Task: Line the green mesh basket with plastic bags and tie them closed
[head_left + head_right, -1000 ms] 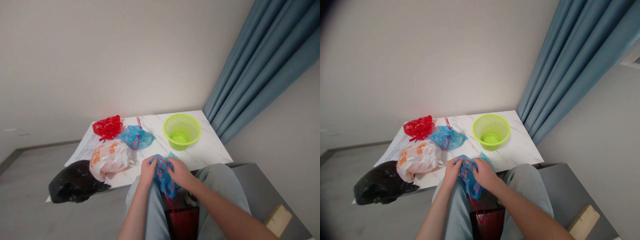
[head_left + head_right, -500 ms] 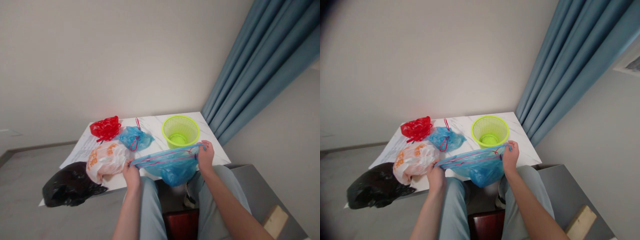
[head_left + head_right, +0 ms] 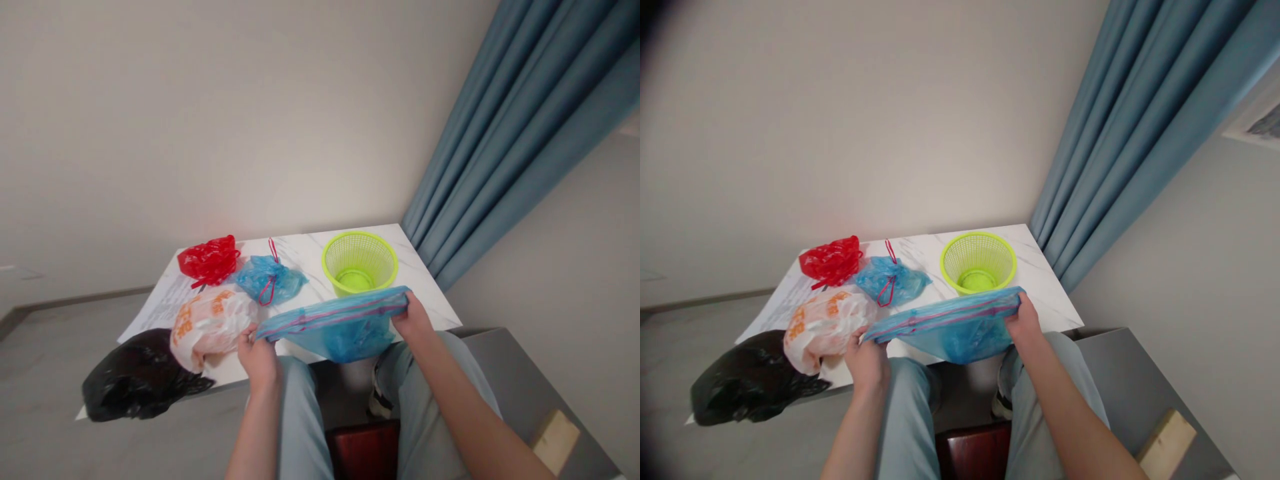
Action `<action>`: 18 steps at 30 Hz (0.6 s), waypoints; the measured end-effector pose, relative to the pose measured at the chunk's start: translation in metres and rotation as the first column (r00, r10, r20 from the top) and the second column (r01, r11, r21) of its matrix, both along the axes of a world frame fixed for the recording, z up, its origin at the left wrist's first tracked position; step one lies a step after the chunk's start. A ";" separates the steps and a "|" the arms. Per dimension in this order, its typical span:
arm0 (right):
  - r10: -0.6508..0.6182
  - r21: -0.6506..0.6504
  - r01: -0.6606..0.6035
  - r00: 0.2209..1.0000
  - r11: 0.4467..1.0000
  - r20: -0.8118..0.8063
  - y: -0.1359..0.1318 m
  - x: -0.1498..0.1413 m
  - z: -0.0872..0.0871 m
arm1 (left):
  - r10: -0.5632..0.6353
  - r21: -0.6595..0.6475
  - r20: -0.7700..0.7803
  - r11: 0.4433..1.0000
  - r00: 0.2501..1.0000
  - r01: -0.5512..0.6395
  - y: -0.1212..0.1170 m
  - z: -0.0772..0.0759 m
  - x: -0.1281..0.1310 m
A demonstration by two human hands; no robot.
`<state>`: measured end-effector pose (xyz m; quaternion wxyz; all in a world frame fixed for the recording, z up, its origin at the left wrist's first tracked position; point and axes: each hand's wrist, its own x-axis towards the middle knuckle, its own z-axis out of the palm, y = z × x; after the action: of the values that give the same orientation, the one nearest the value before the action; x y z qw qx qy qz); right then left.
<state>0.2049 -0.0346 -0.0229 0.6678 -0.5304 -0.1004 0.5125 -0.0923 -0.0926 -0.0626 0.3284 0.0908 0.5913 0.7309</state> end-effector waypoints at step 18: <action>0.569 -0.063 -0.568 0.822 0.821 -0.010 -0.029 0.015 0.067 | -0.891 -0.469 -0.284 0.452 0.355 0.759 -0.038 0.103 -0.023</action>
<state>0.2203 -0.0633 0.0437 0.4673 -0.4994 -0.2409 0.6886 -0.1156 -0.1307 0.0399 0.4987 0.5178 0.6129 0.3279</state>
